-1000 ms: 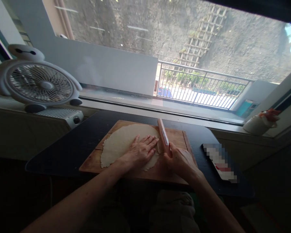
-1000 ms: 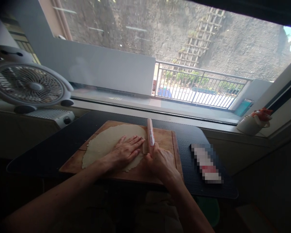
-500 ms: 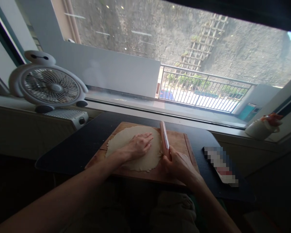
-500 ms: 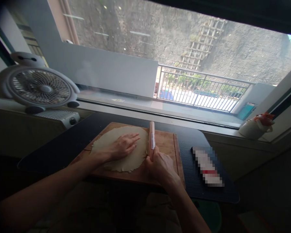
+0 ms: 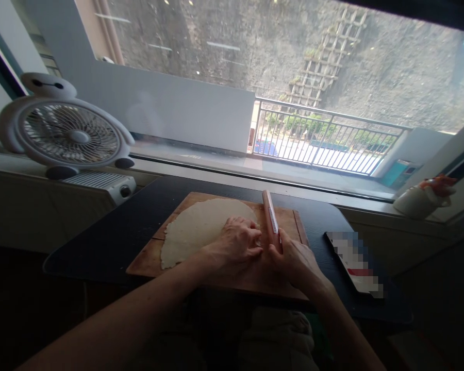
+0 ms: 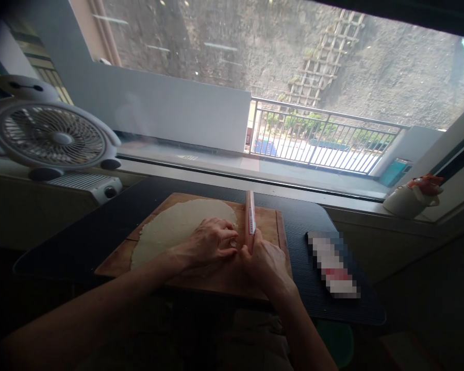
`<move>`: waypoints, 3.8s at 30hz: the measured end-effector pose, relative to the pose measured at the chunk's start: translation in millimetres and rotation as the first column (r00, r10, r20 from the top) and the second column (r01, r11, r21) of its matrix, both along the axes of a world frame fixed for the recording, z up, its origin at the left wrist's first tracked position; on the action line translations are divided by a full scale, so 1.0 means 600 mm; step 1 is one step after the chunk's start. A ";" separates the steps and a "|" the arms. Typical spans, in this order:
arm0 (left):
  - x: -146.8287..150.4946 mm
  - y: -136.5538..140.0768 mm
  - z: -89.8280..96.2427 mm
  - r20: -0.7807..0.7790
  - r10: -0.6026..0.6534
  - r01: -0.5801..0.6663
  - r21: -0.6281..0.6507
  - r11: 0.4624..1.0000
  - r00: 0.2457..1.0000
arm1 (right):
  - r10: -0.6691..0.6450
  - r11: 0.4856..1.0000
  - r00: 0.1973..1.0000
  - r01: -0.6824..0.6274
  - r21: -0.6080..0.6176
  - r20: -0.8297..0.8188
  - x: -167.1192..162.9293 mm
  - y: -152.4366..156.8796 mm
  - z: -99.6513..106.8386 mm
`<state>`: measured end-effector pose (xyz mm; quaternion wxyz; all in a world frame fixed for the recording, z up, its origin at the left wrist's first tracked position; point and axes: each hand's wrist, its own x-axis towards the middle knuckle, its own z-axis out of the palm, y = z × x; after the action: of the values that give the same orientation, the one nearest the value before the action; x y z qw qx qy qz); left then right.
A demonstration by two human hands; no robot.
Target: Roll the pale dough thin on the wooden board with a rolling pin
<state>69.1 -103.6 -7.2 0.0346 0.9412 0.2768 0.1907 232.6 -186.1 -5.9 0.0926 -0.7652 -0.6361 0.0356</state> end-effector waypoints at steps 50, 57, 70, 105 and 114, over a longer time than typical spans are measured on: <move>-0.062 -0.040 -0.011 0.230 0.123 -0.135 0.035 0.990 0.965 | 0.227 0.965 0.974 -0.228 0.130 0.021 0.013 0.079 0.020; -0.112 0.088 0.032 0.135 0.319 -0.334 0.113 0.936 0.938 | 0.461 0.873 0.883 -0.470 0.128 0.095 0.009 0.127 0.026; -0.124 0.111 0.001 -0.046 0.219 -0.215 0.077 0.974 0.975 | 0.382 0.917 0.916 -0.360 0.171 -0.120 -0.036 0.113 -0.021; -0.141 0.129 -0.001 -0.001 0.336 -0.335 0.055 0.941 0.942 | 0.105 0.961 0.985 -0.066 0.268 -0.137 -0.069 0.138 -0.026; -0.209 0.195 0.043 0.046 0.781 -0.750 -0.250 0.612 0.623 | 0.456 0.871 0.890 -0.452 0.195 0.026 -0.045 0.153 0.002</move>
<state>-56.4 13.2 18.8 0.0677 0.7058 0.6675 0.2275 205.9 -94.2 -4.5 0.1629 -0.5813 -0.7972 0.0017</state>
